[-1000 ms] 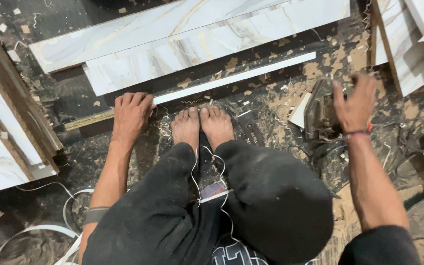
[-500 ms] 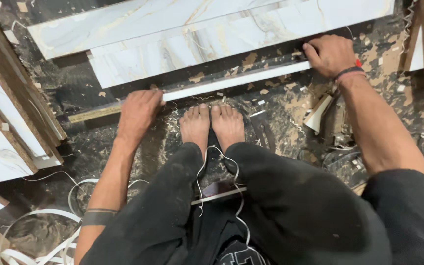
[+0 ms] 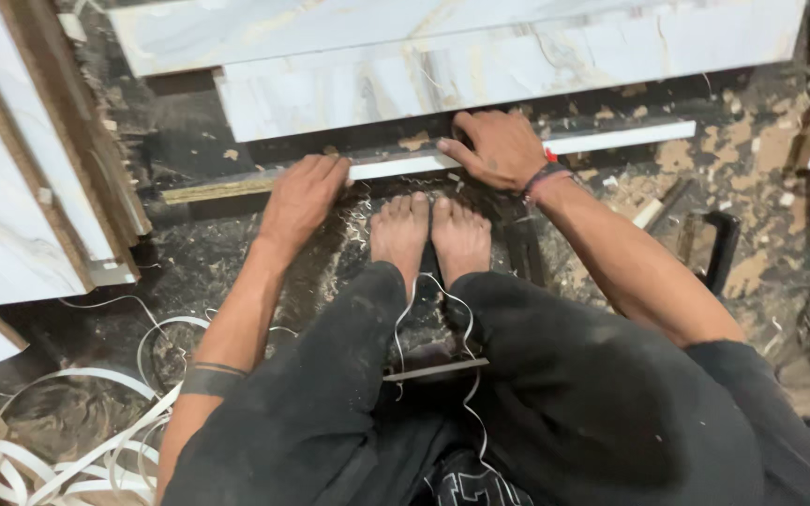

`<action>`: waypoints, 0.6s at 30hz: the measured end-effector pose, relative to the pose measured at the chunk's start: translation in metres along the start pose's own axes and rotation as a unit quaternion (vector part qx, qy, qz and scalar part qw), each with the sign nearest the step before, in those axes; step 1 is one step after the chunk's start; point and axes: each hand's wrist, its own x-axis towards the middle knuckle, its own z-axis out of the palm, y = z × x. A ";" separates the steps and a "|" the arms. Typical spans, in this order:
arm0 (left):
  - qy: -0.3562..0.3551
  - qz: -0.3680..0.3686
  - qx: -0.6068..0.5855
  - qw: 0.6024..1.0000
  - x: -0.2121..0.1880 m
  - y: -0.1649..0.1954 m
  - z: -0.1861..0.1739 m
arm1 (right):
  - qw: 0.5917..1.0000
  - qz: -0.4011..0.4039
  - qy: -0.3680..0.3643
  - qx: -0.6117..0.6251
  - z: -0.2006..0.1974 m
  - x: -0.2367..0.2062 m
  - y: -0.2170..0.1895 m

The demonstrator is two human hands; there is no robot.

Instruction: The person stands on the workshop floor and applies white edge banding tape to the narrow edges of marble-pattern board strips using a handheld edge-banding iron, pressing the tape down along the strip, trimming off the excess banding, and setting finished strips onto the stack of boards.

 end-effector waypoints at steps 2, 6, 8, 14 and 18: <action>0.008 -0.008 0.000 1.000 -0.001 -0.001 0.002 | 0.999 -0.035 0.004 0.014 0.003 0.008 -0.011; 0.010 -0.017 -0.006 1.000 -0.005 -0.002 0.004 | 0.990 -0.132 0.048 -0.024 0.044 0.045 -0.062; 0.003 -0.023 0.003 1.000 -0.004 -0.002 0.004 | 0.990 -0.115 0.071 -0.034 0.052 0.064 -0.086; -0.018 -0.038 0.027 0.999 0.000 0.001 -0.003 | 0.998 -0.024 0.025 -0.055 0.048 0.063 -0.057; -0.021 -0.026 0.036 0.999 0.002 0.004 -0.006 | 0.990 -0.037 0.077 -0.110 0.013 0.011 0.024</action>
